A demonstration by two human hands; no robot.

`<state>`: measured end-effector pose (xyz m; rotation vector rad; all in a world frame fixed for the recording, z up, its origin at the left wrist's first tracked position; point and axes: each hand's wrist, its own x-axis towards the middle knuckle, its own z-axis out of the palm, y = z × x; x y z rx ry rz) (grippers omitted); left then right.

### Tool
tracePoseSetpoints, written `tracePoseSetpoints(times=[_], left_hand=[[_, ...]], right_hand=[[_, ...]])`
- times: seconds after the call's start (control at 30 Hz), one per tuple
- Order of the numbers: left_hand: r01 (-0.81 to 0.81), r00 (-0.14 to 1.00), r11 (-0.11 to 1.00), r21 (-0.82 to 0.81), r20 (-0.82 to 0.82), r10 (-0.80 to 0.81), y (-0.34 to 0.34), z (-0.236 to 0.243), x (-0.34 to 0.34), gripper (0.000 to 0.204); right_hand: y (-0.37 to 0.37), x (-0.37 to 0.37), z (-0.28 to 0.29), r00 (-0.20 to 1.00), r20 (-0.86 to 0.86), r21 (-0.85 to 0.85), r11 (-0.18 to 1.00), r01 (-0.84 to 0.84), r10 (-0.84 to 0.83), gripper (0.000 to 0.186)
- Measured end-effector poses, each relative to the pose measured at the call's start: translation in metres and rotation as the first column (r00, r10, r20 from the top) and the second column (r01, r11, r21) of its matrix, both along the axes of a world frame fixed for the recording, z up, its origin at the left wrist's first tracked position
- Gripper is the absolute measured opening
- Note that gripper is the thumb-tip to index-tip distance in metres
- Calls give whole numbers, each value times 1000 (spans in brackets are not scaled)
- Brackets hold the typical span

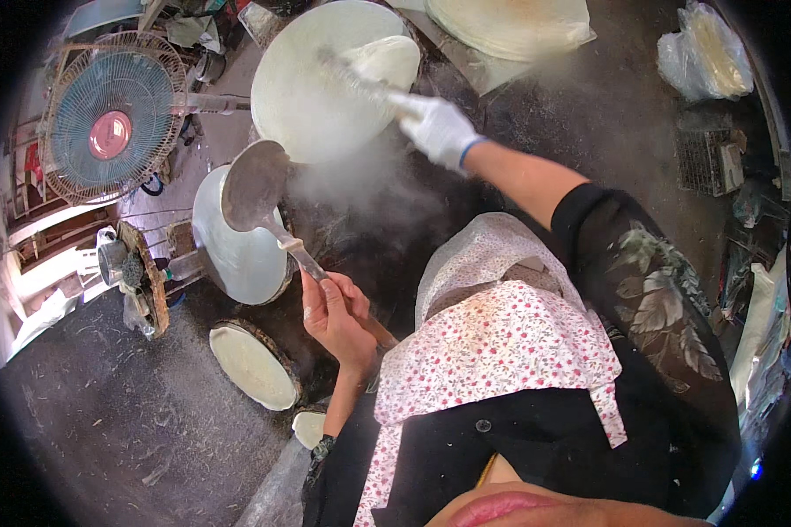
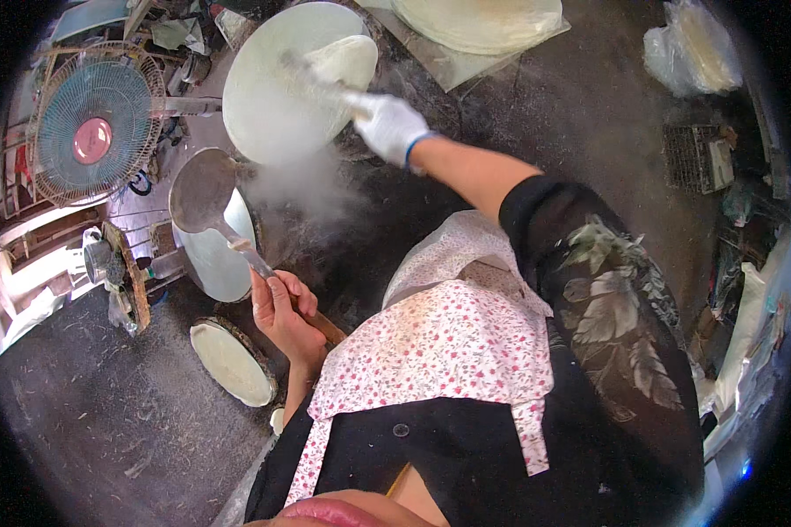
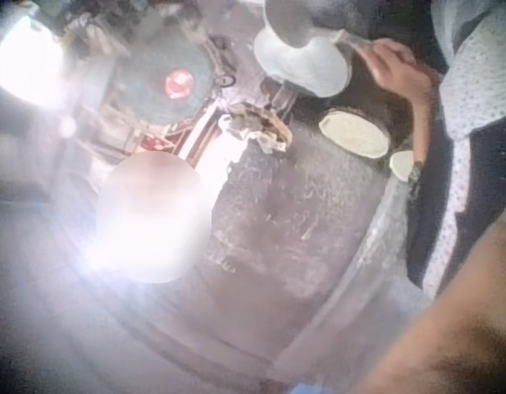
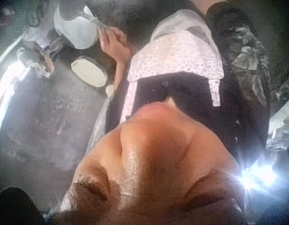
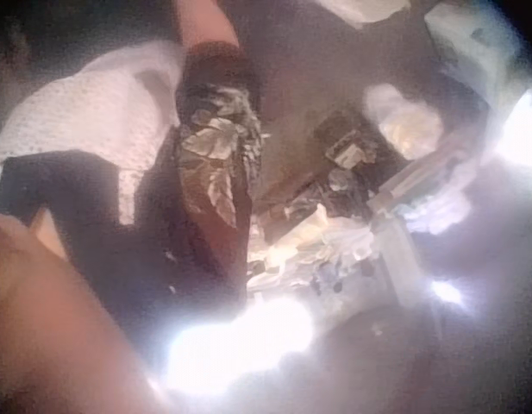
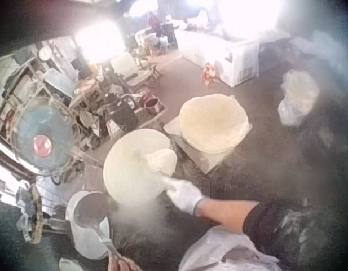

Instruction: The person ladles batter onto hot round pans and spreads it into thin crepes using a wooden spreader. They flip and remove finished crepes, then repeat the process on multiple pans.

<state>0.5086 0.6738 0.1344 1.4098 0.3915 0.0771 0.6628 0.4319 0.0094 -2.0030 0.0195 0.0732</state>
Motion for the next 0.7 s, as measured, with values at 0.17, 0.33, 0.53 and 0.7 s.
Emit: tracePoseSetpoints(times=[0.17,0.33,0.53,0.7], left_hand=[[-48,997,999,-17,-53,47,-14,3,10,46],[-43,996,998,-45,-80,40,-22,4,20,45],[24,995,983,-185,-95,-42,-23,4,30,48],[97,983,940,-326,-119,-143,-13,2,42,52]], right_hand=[[-2,-27,-2,966,-162,-19,979,-205,199,52],[-43,68,-35,993,120,-158,987,0,19,39],[-38,28,-30,993,68,-203,976,-80,95,44],[-28,1,-49,958,5,133,949,285,-288,46]])
